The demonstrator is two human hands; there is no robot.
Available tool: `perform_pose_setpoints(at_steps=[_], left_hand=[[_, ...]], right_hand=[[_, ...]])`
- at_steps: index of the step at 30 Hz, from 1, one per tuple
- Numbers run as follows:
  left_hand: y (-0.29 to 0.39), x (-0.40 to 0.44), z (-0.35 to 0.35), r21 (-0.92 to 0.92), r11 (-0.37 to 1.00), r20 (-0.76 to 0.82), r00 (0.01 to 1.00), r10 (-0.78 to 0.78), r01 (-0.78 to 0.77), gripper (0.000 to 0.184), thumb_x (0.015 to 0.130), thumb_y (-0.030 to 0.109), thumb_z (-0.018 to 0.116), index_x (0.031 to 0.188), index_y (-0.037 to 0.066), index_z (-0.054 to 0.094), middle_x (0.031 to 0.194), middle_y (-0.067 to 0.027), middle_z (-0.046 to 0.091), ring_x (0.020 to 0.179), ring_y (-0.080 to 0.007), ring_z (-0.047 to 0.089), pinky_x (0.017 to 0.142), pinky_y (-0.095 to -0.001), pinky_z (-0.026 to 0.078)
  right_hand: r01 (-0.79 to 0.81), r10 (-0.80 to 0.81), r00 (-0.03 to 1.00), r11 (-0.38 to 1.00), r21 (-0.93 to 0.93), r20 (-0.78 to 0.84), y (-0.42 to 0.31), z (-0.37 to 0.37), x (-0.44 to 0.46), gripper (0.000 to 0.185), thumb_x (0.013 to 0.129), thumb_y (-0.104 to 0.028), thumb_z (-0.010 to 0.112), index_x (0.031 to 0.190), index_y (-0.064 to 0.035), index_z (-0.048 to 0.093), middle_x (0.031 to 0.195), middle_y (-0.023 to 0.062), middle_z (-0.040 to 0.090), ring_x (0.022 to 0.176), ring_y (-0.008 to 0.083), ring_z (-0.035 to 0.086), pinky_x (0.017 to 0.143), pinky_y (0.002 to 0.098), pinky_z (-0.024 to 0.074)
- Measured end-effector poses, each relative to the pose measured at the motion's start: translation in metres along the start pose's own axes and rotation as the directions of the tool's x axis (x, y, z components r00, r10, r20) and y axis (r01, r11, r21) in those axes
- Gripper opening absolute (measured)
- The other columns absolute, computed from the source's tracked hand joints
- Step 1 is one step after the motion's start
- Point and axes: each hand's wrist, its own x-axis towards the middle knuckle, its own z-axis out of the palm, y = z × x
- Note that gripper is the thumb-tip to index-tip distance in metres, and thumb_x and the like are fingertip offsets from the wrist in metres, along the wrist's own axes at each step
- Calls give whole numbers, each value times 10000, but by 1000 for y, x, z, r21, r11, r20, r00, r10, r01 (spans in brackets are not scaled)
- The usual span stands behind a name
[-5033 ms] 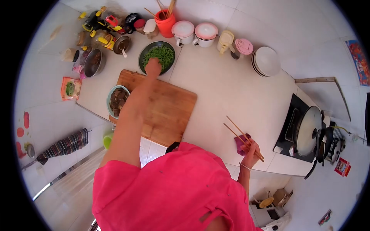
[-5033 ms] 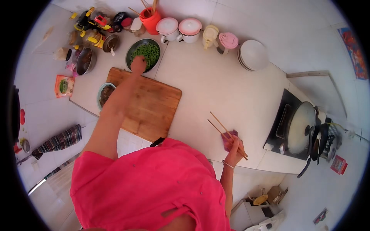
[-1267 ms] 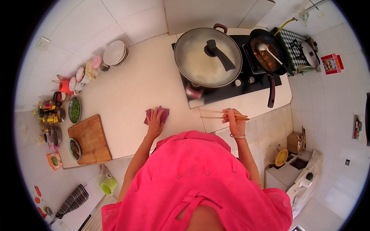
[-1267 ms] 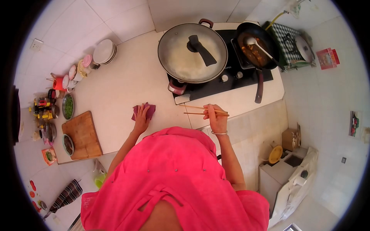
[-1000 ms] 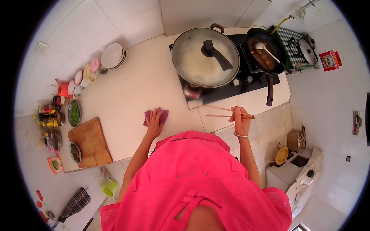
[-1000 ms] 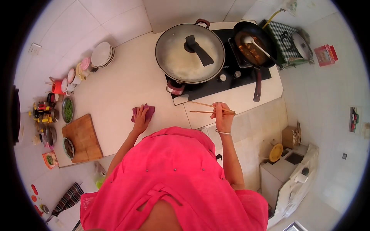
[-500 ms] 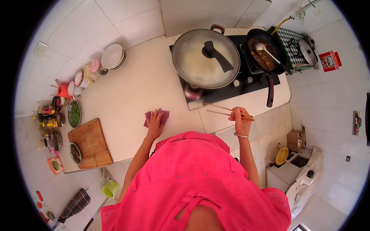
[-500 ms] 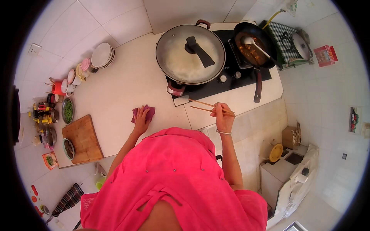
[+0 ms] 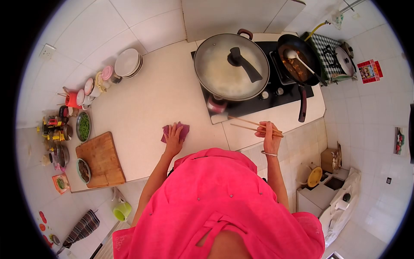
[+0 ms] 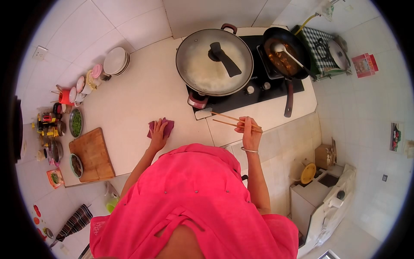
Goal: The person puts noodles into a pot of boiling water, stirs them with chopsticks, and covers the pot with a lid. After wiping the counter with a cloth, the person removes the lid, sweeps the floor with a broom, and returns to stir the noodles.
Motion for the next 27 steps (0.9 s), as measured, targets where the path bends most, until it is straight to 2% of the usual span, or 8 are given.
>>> perform_pose_setpoints(at_steps=[18,21,27], left_hand=[[-3,0,2,17,1000,-3,1000,9,-9,635,747,27,571,1333,170,373,1475,-147,186,1363,-405,115,1032,-645,104],[-1,0,1,31,999,9,1000,-6,6,653,732,24,590,1330,164,369,1477,-165,183,1359,-414,124,1048,-616,102],[-1,-2,2,16,1000,-17,1000,16,-16,629,744,10,560,1327,163,377,1474,-142,187,1359,-411,119,1025,-654,105]], right_hand=[[-5,5,1000,1000,2,-12,-2,1,-3,345,949,-280,463,896,24,619,667,49,563,509,116,573,508,223,493],[-1,1,1000,1000,0,-12,-3,2,-3,327,946,-265,472,896,23,619,662,49,561,505,113,567,502,220,486],[16,-16,1000,1000,-20,-18,-3,3,-2,296,939,-243,495,904,24,619,667,60,575,501,108,560,492,213,471]])
